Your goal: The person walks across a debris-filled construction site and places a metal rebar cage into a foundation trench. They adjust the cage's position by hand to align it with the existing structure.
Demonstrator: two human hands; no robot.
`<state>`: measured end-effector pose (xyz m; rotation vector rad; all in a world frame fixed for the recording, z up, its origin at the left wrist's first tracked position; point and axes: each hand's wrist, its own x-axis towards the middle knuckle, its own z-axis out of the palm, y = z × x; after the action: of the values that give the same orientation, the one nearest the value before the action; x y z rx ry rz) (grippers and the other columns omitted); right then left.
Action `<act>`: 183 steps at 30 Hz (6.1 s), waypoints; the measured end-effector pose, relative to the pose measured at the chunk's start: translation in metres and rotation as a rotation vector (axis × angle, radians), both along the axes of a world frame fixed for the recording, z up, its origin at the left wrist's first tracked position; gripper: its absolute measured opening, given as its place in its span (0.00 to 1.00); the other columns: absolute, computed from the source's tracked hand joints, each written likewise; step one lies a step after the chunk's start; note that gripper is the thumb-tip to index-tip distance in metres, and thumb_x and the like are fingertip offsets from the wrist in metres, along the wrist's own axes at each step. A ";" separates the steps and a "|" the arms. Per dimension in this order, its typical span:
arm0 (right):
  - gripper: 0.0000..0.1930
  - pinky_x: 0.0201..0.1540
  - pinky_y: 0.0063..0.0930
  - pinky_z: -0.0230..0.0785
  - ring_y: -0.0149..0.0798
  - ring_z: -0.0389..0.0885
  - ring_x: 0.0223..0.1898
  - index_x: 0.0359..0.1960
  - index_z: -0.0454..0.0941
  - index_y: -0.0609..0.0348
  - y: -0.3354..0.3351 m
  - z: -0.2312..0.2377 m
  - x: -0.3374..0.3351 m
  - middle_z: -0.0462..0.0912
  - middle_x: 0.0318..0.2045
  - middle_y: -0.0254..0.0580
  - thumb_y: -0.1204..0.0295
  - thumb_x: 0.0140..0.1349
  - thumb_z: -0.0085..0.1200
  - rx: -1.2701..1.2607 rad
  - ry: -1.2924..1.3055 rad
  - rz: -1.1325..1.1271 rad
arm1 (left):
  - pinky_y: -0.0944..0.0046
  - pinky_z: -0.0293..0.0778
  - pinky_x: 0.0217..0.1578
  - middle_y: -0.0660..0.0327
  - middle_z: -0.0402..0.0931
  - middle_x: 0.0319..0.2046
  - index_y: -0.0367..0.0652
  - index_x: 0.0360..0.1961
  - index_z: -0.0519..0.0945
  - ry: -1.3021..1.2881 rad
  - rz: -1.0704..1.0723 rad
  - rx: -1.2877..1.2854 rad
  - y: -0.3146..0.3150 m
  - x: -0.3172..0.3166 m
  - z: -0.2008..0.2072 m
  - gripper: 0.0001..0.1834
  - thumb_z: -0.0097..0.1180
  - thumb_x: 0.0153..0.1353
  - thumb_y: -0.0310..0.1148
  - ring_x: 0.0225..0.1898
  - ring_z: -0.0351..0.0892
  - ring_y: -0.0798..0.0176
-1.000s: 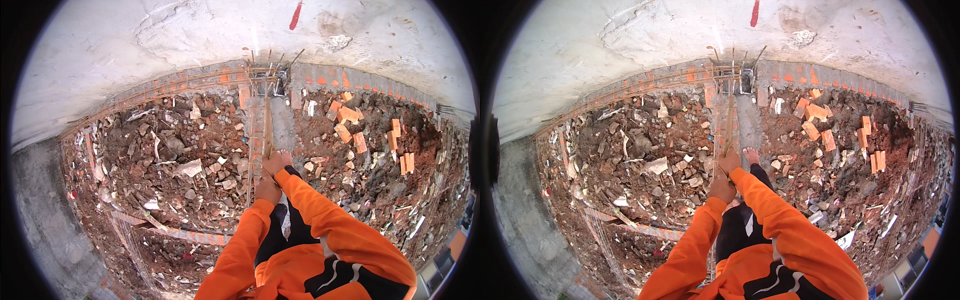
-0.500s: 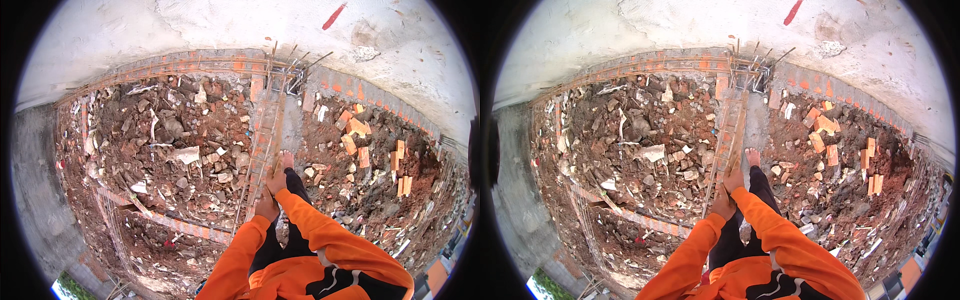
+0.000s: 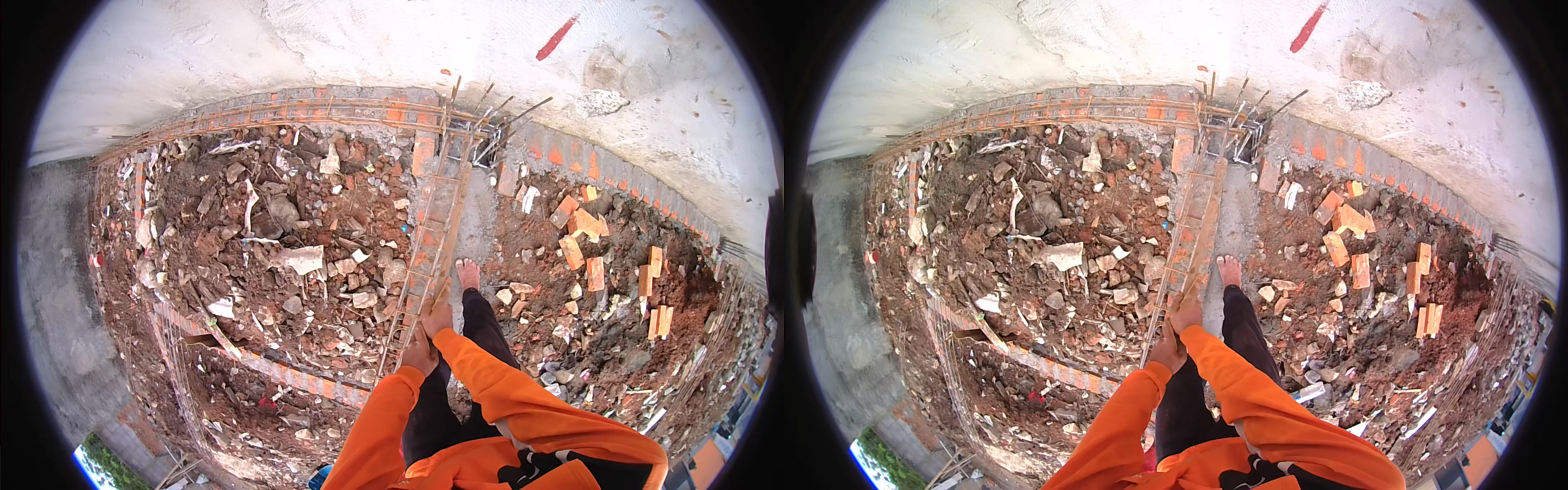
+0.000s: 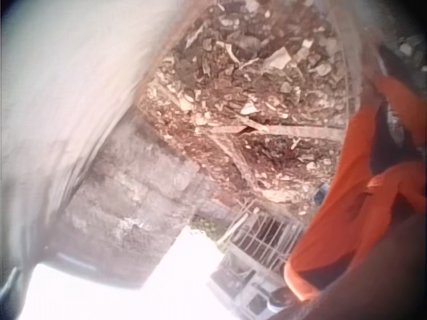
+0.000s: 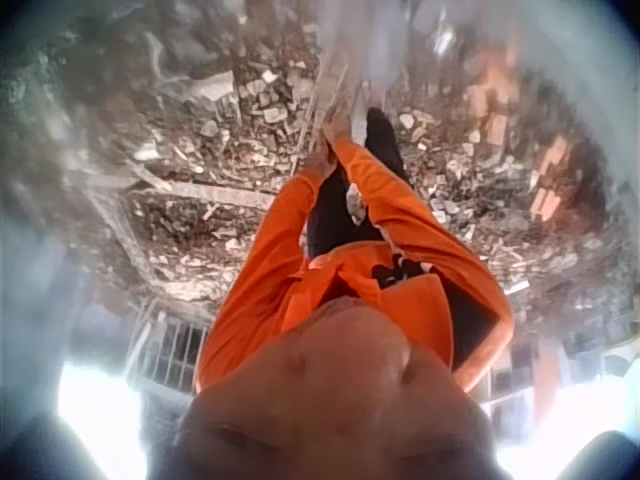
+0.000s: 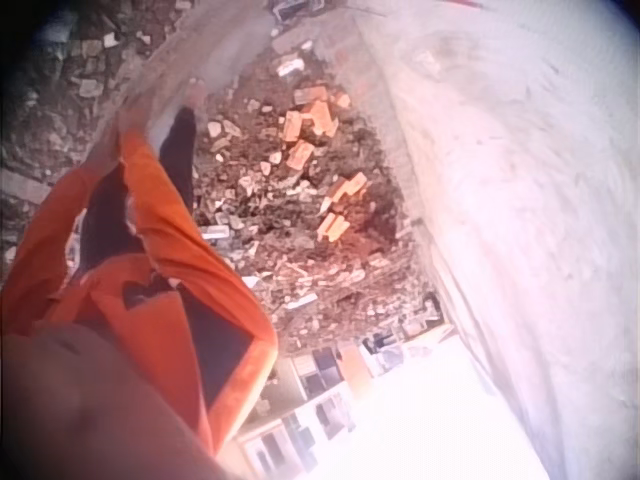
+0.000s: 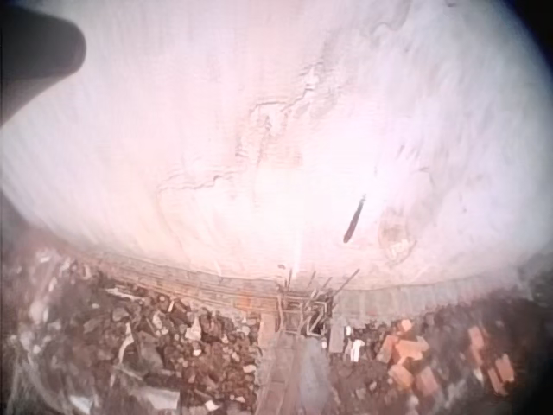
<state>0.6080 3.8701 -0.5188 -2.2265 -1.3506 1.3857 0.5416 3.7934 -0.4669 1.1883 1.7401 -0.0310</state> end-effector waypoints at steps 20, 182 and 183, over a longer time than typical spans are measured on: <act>0.13 0.23 0.32 0.66 0.37 0.73 0.18 0.27 0.76 0.56 0.106 0.058 0.015 0.77 0.21 0.36 0.60 0.58 0.49 -0.003 0.702 -0.737 | 0.55 0.73 0.44 0.42 0.76 0.43 0.36 0.58 0.67 -0.233 0.002 0.238 0.131 -0.032 0.087 0.29 0.52 0.52 0.27 0.43 0.76 0.41; 0.07 0.13 0.27 0.61 0.28 0.66 0.11 0.31 0.68 0.57 -0.014 0.028 0.309 0.65 0.14 0.30 0.70 0.56 0.52 -0.642 0.415 -0.178 | 0.61 0.73 0.35 0.59 0.76 0.28 0.38 0.57 0.68 0.079 0.245 -0.041 0.079 0.011 -0.134 0.31 0.61 0.50 0.33 0.29 0.76 0.59; 0.08 0.14 0.27 0.61 0.28 0.66 0.11 0.31 0.68 0.58 -0.019 0.027 0.312 0.65 0.14 0.30 0.68 0.57 0.52 -0.625 0.375 -0.161 | 0.62 0.73 0.34 0.59 0.75 0.29 0.37 0.57 0.68 0.061 0.245 -0.006 0.087 0.016 -0.138 0.32 0.61 0.50 0.33 0.29 0.75 0.60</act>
<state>0.9201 3.8510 -0.4918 -2.1603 -0.6527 2.2426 0.5580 3.8806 -0.6052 0.9715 1.9272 0.0751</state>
